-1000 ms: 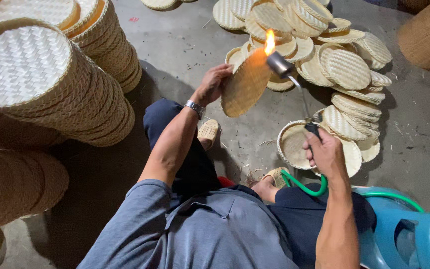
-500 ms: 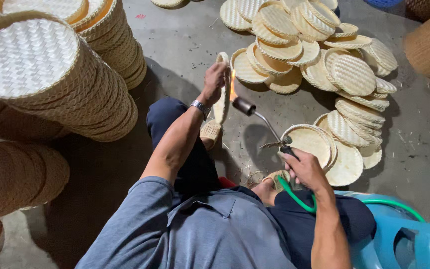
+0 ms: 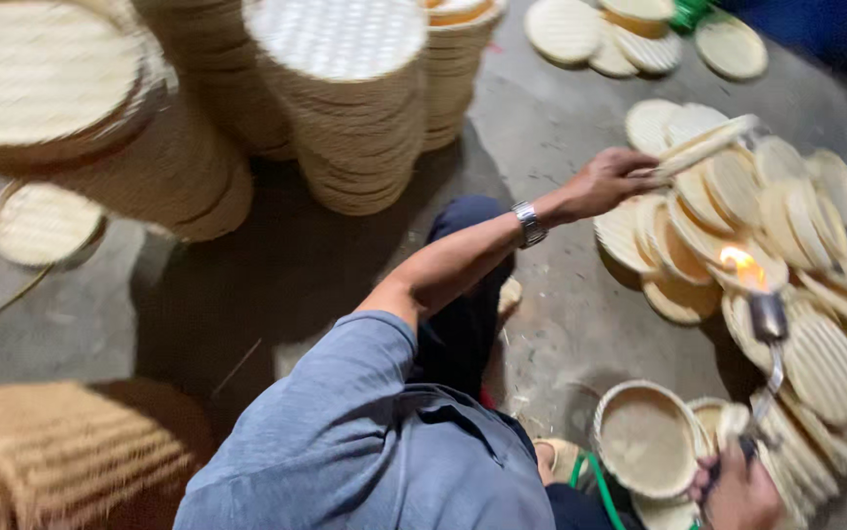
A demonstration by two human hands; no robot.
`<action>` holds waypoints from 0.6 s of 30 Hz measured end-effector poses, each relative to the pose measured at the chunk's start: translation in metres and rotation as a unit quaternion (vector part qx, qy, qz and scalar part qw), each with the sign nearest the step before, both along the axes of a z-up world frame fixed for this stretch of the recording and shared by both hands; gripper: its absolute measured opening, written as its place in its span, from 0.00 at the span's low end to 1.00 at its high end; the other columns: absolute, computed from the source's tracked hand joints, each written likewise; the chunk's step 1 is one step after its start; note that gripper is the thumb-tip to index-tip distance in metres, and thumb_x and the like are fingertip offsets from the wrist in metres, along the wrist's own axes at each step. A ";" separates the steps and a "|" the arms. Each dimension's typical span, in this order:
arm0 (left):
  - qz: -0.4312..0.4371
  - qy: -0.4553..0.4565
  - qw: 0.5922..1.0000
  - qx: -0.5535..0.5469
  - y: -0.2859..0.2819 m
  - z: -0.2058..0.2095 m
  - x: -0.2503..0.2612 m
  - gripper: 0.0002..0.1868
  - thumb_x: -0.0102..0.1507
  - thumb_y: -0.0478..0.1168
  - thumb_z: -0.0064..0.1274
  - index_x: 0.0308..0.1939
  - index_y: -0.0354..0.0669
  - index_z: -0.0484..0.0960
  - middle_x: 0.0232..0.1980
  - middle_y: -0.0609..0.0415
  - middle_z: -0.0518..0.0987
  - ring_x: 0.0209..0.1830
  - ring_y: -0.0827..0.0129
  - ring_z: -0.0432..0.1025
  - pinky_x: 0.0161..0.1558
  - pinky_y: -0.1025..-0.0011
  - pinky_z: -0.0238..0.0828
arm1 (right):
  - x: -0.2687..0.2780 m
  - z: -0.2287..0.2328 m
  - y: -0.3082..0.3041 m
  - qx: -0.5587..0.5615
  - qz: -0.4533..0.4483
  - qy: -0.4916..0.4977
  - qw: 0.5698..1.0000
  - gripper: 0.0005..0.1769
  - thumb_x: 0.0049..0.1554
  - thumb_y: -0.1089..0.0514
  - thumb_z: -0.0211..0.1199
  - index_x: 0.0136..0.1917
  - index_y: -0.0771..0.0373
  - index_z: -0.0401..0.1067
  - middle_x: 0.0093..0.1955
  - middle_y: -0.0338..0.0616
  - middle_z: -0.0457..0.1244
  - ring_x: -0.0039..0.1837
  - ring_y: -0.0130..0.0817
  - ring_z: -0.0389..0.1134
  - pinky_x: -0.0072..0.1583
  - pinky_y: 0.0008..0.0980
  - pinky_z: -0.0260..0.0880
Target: The person sits on the floor and uses a handheld blowtorch to apply heat to the surface of round woven baskets. They pick up a basket from a stack, rotate it while applying the flame, and then place it back on the stack. The process is repeated for multiple baskets.
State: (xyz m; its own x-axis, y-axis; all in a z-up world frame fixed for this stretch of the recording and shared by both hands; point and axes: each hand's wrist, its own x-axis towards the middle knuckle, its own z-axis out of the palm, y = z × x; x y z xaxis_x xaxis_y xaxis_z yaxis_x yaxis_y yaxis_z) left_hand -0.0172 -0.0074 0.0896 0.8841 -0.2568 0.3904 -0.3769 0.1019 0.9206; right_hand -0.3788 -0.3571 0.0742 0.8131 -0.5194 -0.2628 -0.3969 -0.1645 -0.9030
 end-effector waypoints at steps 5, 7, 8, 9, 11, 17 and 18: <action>0.159 -0.246 0.947 0.129 0.098 0.091 -0.014 0.15 0.65 0.39 0.59 0.57 0.44 0.83 0.42 0.55 0.77 0.39 0.71 0.72 0.41 0.72 0.78 | 0.021 -0.027 -0.046 0.147 0.027 0.155 0.977 0.18 0.65 0.40 0.50 0.51 0.56 0.63 0.32 0.42 0.61 0.27 0.31 0.60 0.29 0.35 0.62; 0.244 -0.332 0.891 0.190 0.151 0.104 -0.011 0.13 0.64 0.37 0.60 0.54 0.47 0.85 0.40 0.55 0.76 0.38 0.70 0.70 0.40 0.71 0.75 | 0.039 -0.041 -0.052 0.093 0.061 0.151 0.982 0.21 0.65 0.39 0.51 0.50 0.60 0.64 0.31 0.44 0.62 0.27 0.33 0.60 0.30 0.35 0.62; 0.299 -0.361 0.844 0.260 0.186 0.104 -0.012 0.12 0.63 0.37 0.61 0.51 0.48 0.87 0.39 0.55 0.76 0.37 0.68 0.70 0.40 0.68 0.72 | 0.044 -0.049 -0.056 0.064 0.077 0.147 0.984 0.23 0.65 0.38 0.51 0.49 0.62 0.64 0.31 0.45 0.62 0.28 0.33 0.60 0.31 0.36 0.63; 0.327 -0.353 0.827 0.289 0.214 0.102 -0.013 0.10 0.63 0.36 0.60 0.49 0.46 0.87 0.38 0.53 0.75 0.35 0.68 0.69 0.36 0.69 0.71 | 0.044 -0.061 -0.062 0.039 0.090 0.142 0.985 0.25 0.66 0.38 0.51 0.49 0.64 0.65 0.31 0.47 0.62 0.28 0.34 0.61 0.32 0.36 0.63; 0.372 -0.353 0.782 0.353 0.270 0.098 -0.006 0.02 0.67 0.33 0.58 0.41 0.44 0.86 0.33 0.53 0.73 0.33 0.67 0.66 0.30 0.68 0.67 | 0.044 -0.076 -0.070 0.000 0.113 0.133 0.985 0.29 0.66 0.36 0.51 0.48 0.67 0.66 0.30 0.49 0.62 0.28 0.36 0.61 0.33 0.36 0.64; 0.423 -0.321 0.678 0.508 0.384 0.060 -0.009 0.16 0.73 0.38 0.53 0.28 0.52 0.79 0.29 0.56 0.66 0.32 0.68 0.60 0.31 0.68 0.59 | 0.040 -0.095 -0.080 -0.046 0.166 0.108 0.979 0.41 0.68 0.32 0.51 0.45 0.78 0.69 0.29 0.56 0.64 0.30 0.41 0.62 0.38 0.38 0.65; 0.419 -0.297 0.677 0.526 0.390 0.053 -0.013 0.17 0.73 0.36 0.51 0.27 0.54 0.78 0.30 0.56 0.66 0.33 0.67 0.61 0.32 0.68 0.59 | 0.039 -0.096 -0.082 -0.048 0.168 0.109 0.979 0.43 0.69 0.31 0.51 0.44 0.80 0.69 0.29 0.58 0.64 0.30 0.42 0.63 0.38 0.38 0.66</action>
